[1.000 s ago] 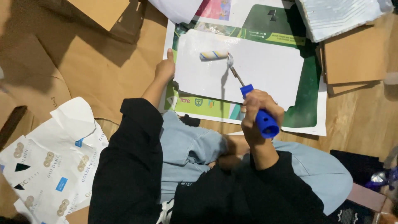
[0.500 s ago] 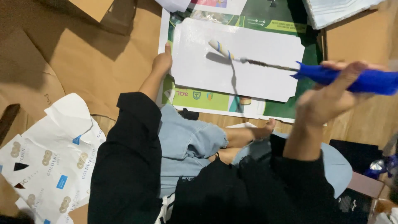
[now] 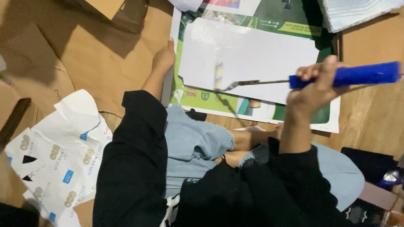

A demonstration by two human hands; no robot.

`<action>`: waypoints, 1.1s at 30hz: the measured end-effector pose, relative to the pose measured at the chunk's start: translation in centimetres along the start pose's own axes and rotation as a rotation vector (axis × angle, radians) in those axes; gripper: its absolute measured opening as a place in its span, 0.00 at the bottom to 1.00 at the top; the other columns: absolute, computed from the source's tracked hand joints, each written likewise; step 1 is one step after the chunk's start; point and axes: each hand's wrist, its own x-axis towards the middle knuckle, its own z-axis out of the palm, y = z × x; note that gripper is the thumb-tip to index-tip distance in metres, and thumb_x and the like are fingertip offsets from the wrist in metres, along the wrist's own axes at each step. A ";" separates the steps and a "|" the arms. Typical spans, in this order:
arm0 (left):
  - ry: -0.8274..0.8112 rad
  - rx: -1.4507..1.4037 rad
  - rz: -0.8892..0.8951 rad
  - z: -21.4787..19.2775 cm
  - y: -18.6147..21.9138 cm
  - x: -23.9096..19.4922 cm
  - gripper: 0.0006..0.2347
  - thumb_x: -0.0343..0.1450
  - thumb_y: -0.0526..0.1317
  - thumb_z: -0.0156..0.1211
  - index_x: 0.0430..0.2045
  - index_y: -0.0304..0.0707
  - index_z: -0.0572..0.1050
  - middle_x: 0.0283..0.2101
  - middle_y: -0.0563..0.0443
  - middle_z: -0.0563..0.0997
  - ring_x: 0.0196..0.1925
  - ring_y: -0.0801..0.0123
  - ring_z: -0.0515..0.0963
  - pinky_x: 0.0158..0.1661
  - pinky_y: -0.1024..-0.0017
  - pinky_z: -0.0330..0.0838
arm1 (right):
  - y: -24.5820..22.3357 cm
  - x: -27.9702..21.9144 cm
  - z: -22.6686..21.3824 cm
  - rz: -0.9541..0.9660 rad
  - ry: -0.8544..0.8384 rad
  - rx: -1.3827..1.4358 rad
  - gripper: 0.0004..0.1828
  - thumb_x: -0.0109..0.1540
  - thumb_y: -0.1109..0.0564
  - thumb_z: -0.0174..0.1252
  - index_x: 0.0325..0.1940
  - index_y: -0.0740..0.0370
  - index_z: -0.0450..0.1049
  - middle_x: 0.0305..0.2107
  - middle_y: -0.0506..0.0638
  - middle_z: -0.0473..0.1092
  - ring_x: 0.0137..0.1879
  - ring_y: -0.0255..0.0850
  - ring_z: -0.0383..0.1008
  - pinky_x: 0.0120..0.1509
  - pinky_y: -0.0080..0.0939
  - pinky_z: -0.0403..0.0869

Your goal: The person applies a liquid adhesive to a white sheet of paper using a small roller. They then place several brown cardboard pieces onto the glued surface and press them down to adhere them.

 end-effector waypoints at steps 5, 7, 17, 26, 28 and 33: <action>0.093 -0.069 0.001 -1.9 -0.3 -0.2 0.35 0.66 0.59 0.13 0.49 0.34 0.69 0.53 0.34 0.70 0.56 0.45 0.68 0.53 0.55 0.59 | 5.2 -5.6 4.2 0.045 -0.018 0.165 0.07 0.62 0.61 0.57 0.33 0.52 0.66 0.15 0.43 0.62 0.18 0.33 0.63 0.25 0.32 0.69; 0.167 -0.168 -0.103 -2.6 -0.3 -0.9 0.35 0.65 0.60 0.14 0.50 0.40 0.69 0.53 0.37 0.71 0.55 0.47 0.69 0.53 0.56 0.60 | 6.2 -6.9 5.8 0.053 -0.062 0.241 0.08 0.60 0.62 0.57 0.33 0.54 0.64 0.15 0.44 0.60 0.19 0.34 0.62 0.26 0.35 0.68; 0.022 -0.426 -0.314 0.2 -0.6 1.8 0.36 0.64 0.66 0.19 0.36 0.32 0.71 0.31 0.46 0.75 0.29 0.62 0.74 0.31 0.70 0.71 | 0.5 0.8 2.5 -0.048 0.096 0.117 0.10 0.58 0.58 0.62 0.30 0.55 0.65 0.16 0.45 0.61 0.19 0.34 0.61 0.24 0.35 0.65; 0.090 -0.111 0.031 3.3 -1.0 1.3 0.36 0.72 0.61 0.16 0.45 0.26 0.71 0.39 0.34 0.77 0.39 0.54 0.80 0.40 0.55 0.74 | 5.6 -0.9 4.8 -0.150 0.177 0.052 0.06 0.61 0.62 0.55 0.32 0.57 0.64 0.11 0.47 0.59 0.15 0.37 0.64 0.21 0.36 0.70; 0.058 -0.117 0.070 2.2 0.0 -1.5 0.34 0.73 0.58 0.15 0.43 0.25 0.71 0.32 0.38 0.78 0.35 0.53 0.81 0.44 0.53 0.70 | 5.4 -0.2 3.4 -0.143 0.132 0.000 0.07 0.61 0.61 0.55 0.32 0.56 0.63 0.11 0.47 0.59 0.15 0.37 0.65 0.21 0.37 0.70; 0.019 -0.107 -0.027 0.8 1.6 -2.1 0.32 0.68 0.60 0.15 0.20 0.36 0.72 0.18 0.47 0.75 0.21 0.61 0.75 0.33 0.67 0.69 | -0.3 8.7 -5.7 -0.183 0.251 -0.046 0.08 0.59 0.63 0.57 0.28 0.63 0.65 0.13 0.48 0.63 0.15 0.37 0.62 0.18 0.38 0.66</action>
